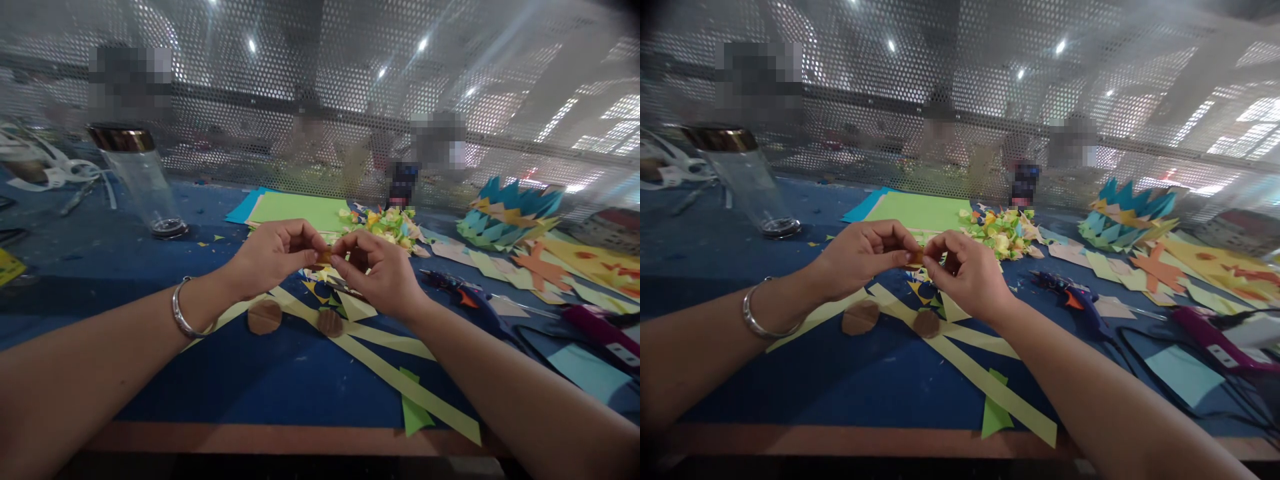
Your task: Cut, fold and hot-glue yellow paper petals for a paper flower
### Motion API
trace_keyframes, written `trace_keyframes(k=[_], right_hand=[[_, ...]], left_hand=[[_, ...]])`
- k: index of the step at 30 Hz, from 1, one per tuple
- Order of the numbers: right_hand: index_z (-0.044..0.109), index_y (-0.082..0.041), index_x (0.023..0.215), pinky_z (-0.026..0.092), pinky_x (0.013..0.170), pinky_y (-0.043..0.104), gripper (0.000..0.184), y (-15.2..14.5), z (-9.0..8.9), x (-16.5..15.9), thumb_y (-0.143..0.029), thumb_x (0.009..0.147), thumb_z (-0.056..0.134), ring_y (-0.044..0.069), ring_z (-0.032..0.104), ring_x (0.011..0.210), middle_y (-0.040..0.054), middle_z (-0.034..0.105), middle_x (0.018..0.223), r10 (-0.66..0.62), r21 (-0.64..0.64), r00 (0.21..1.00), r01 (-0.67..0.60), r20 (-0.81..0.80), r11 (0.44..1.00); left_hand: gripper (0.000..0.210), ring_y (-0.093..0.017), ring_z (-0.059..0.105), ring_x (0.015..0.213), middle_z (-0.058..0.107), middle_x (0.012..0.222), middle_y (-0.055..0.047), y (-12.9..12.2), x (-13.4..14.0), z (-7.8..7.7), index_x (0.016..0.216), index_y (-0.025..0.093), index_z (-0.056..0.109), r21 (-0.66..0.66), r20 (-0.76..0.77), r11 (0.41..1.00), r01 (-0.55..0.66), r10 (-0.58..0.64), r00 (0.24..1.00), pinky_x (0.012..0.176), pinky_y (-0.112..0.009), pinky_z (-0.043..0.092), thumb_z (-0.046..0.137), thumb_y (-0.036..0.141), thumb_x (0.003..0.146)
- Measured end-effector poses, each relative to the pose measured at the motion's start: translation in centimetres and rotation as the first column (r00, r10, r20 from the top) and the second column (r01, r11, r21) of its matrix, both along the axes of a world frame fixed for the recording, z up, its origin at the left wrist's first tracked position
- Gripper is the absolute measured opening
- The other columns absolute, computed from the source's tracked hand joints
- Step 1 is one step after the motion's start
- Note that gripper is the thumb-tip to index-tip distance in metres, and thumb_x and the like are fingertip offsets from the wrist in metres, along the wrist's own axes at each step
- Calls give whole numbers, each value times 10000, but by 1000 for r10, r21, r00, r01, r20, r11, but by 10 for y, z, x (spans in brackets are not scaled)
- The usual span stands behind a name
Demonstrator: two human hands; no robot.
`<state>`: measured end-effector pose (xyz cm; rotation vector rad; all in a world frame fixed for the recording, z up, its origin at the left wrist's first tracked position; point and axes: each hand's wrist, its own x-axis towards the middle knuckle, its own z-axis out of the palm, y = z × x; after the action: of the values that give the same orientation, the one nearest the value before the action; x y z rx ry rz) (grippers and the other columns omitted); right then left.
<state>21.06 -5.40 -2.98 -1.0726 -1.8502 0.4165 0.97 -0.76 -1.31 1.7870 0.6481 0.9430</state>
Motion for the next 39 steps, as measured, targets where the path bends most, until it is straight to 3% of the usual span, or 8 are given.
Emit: trace_keyframes(k=[11, 18, 24, 31, 34, 39], right_hand=[[592, -187, 929, 439, 419, 221, 173, 1, 3, -1, -341, 893, 661, 58, 535, 454, -7, 620, 792, 54, -81, 980, -71, -191, 994], [591, -192, 910, 432, 401, 210, 164, 1, 4, 0, -333, 885, 670, 52, 543, 448, -13, 614, 808, 59, -84, 976, -78, -209, 993], [613, -178, 900, 445, 408, 207, 159, 1, 6, 0, -325, 887, 671, 54, 542, 439, -22, 592, 753, 79, -109, 967, -108, -244, 988], [621, -186, 907, 473, 441, 222, 198, 2, 5, 2, -375, 880, 676, 61, 546, 450, -27, 594, 754, 125, -172, 951, -178, -283, 969], [623, -187, 895, 444, 422, 214, 219, 3, 5, 2, -396, 871, 685, 66, 549, 444, -35, 588, 711, 144, -205, 942, -212, -303, 956], [619, -181, 873, 370, 374, 189, 207, 2, 6, 3, -376, 862, 691, 60, 549, 428, -40, 588, 679, 165, -236, 929, -250, -331, 939]], left_hand=[[147, -123, 646, 727, 674, 816, -1, -2, 2, 4, 917, 182, 623, 139, 16, 985, -104, 103, 995, 667, -259, 537, 721, 251, 832], [256, -175, 709, 898, 724, 916, -20, -5, 3, 5, 1064, 201, 616, 183, 6, 976, -120, 121, 993, 797, -309, 566, 717, 263, 837], [391, -144, 691, 844, 684, 910, -2, -6, 2, 6, 1117, 224, 535, 166, 53, 974, -151, 144, 988, 783, -277, 563, 762, 244, 799], [437, -129, 650, 733, 658, 858, 3, 0, 1, 5, 1152, 227, 489, 78, 70, 995, -62, 57, 996, 657, -250, 541, 754, 268, 807], [436, -117, 627, 710, 646, 851, 8, 2, 1, 4, 1150, 225, 495, 27, 88, 999, -27, 24, 996, 617, -225, 523, 758, 255, 803], [394, -113, 619, 749, 624, 852, 11, 3, 0, 6, 1119, 210, 504, -2, 91, 1000, 13, -13, 996, 680, -230, 536, 752, 225, 813]])
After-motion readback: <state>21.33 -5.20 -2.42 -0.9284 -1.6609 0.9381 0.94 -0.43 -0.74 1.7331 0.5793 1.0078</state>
